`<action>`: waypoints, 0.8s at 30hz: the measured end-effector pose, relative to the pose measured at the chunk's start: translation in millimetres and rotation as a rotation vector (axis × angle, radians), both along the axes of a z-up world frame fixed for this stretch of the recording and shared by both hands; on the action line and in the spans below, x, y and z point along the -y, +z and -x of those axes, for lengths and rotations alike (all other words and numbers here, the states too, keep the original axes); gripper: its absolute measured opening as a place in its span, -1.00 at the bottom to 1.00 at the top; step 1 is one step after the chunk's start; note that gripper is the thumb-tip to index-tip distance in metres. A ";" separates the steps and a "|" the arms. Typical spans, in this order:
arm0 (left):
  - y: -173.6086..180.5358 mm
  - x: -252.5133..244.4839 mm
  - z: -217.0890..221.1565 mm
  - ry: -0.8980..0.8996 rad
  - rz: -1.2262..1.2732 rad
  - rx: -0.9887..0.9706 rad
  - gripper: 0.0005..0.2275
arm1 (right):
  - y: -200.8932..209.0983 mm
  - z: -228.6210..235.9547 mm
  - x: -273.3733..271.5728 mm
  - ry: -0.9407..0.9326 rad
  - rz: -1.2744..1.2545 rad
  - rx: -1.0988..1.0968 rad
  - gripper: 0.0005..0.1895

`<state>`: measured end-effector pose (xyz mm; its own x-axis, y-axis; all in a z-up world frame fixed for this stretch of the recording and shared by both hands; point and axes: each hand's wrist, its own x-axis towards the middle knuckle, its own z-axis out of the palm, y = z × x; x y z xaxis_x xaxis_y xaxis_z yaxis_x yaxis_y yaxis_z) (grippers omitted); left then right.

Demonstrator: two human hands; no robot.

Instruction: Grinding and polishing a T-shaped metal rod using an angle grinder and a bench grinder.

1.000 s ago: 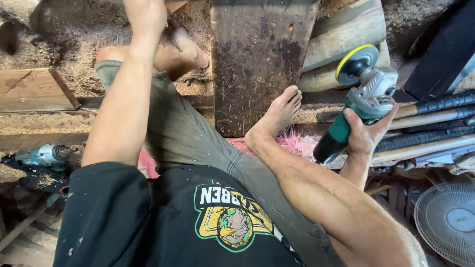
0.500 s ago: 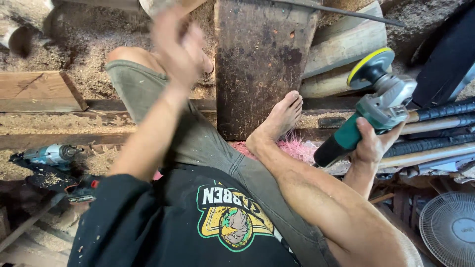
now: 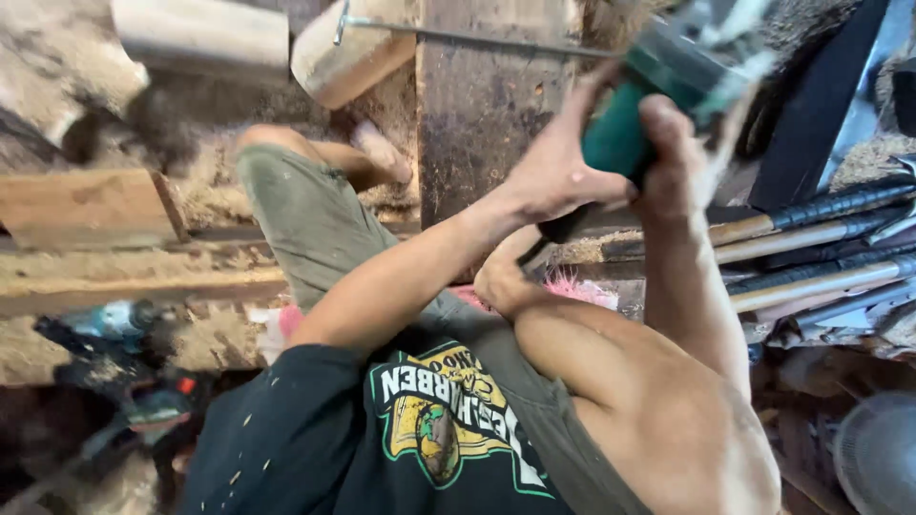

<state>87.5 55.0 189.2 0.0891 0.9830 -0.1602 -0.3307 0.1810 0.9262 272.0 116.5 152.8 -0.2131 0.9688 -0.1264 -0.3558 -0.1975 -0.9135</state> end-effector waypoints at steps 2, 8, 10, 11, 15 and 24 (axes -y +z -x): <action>20.1 2.0 23.1 0.119 0.044 -0.156 -0.04 | -5.0 17.4 -8.7 -0.064 0.070 0.043 -0.08; -2.5 48.4 121.4 0.228 0.100 -0.471 -0.48 | -0.4 36.1 -79.7 0.537 -0.458 1.082 -0.53; 20.4 53.2 140.5 0.271 0.198 -0.348 -0.51 | -69.1 10.0 -93.4 0.579 -0.609 1.321 -0.44; 31.0 54.3 150.4 0.318 0.291 -0.222 -0.53 | -104.6 -2.5 -100.9 0.618 -0.770 1.560 -0.34; -8.2 97.1 161.7 0.283 0.276 -0.228 -0.66 | -130.9 -12.2 -80.0 0.647 -0.945 1.626 -0.40; -60.9 103.7 122.6 -0.241 0.520 -0.933 -0.23 | -147.8 -35.4 61.1 0.379 -0.392 1.285 -0.87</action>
